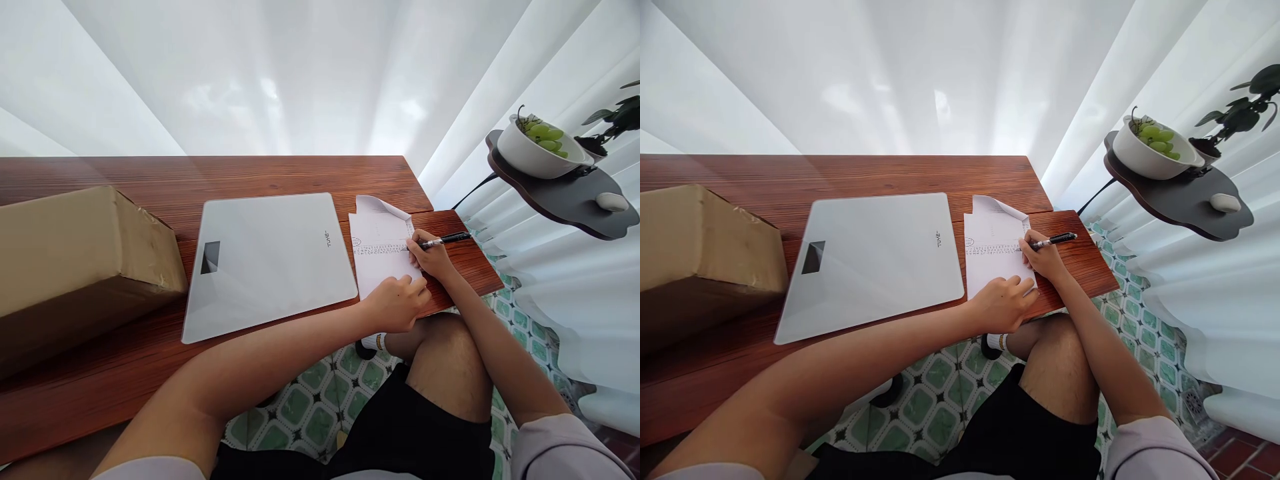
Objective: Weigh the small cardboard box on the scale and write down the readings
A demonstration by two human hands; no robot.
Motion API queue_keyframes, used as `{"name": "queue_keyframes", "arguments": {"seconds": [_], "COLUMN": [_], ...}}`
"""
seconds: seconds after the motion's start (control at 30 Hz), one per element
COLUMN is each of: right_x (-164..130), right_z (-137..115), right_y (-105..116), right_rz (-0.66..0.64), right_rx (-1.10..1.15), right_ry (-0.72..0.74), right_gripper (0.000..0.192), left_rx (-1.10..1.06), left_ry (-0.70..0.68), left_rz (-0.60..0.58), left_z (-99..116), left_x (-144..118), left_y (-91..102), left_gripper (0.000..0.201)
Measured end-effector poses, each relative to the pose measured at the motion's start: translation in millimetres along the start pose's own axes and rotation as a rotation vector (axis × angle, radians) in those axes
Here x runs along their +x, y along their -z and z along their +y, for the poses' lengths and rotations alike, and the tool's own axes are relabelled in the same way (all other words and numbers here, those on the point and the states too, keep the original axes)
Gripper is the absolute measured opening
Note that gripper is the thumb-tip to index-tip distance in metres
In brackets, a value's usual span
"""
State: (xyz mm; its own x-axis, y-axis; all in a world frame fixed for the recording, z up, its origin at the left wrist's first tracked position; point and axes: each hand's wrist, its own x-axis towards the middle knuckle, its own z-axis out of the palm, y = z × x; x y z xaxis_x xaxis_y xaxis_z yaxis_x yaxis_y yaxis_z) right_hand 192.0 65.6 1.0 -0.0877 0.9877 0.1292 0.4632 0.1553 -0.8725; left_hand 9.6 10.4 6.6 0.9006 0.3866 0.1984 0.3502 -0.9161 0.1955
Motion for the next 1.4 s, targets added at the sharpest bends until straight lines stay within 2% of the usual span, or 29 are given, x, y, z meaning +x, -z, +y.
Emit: {"name": "queue_keyframes", "arguments": {"seconds": [0.9,0.97,1.03,1.1,1.2,1.27,1.4], "right_x": [2,3,4,6,8,9,12], "right_z": [0,2,4,4,-2,-8,-17], "right_y": [-2,1,5,10,15,14,7], "right_rz": [0.022,0.059,0.154,0.262,0.365,0.375,0.352], "right_rx": [0.018,0.057,0.083,0.028,-0.235,-0.367,-0.396], "right_ry": [-0.035,-0.046,-0.033,0.018,0.116,0.152,0.135], "right_gripper": [0.040,0.043,0.046,0.042,0.028,0.023,0.019], "left_rx": [0.005,0.003,0.001,0.001,0.004,0.009,0.005], "left_ry": [0.009,0.006,0.001,-0.002,-0.005,-0.006,0.001], "left_rz": [0.010,0.014,0.016,0.022,0.033,0.040,0.033], "left_z": [0,0,0,0,0,1,1], "left_x": [0,0,0,0,0,0,0], "left_y": [-0.1,-0.2,-0.2,-0.1,-0.1,-0.2,0.1], "left_gripper": [0.016,0.015,0.015,0.014,0.016,0.017,0.017]}}
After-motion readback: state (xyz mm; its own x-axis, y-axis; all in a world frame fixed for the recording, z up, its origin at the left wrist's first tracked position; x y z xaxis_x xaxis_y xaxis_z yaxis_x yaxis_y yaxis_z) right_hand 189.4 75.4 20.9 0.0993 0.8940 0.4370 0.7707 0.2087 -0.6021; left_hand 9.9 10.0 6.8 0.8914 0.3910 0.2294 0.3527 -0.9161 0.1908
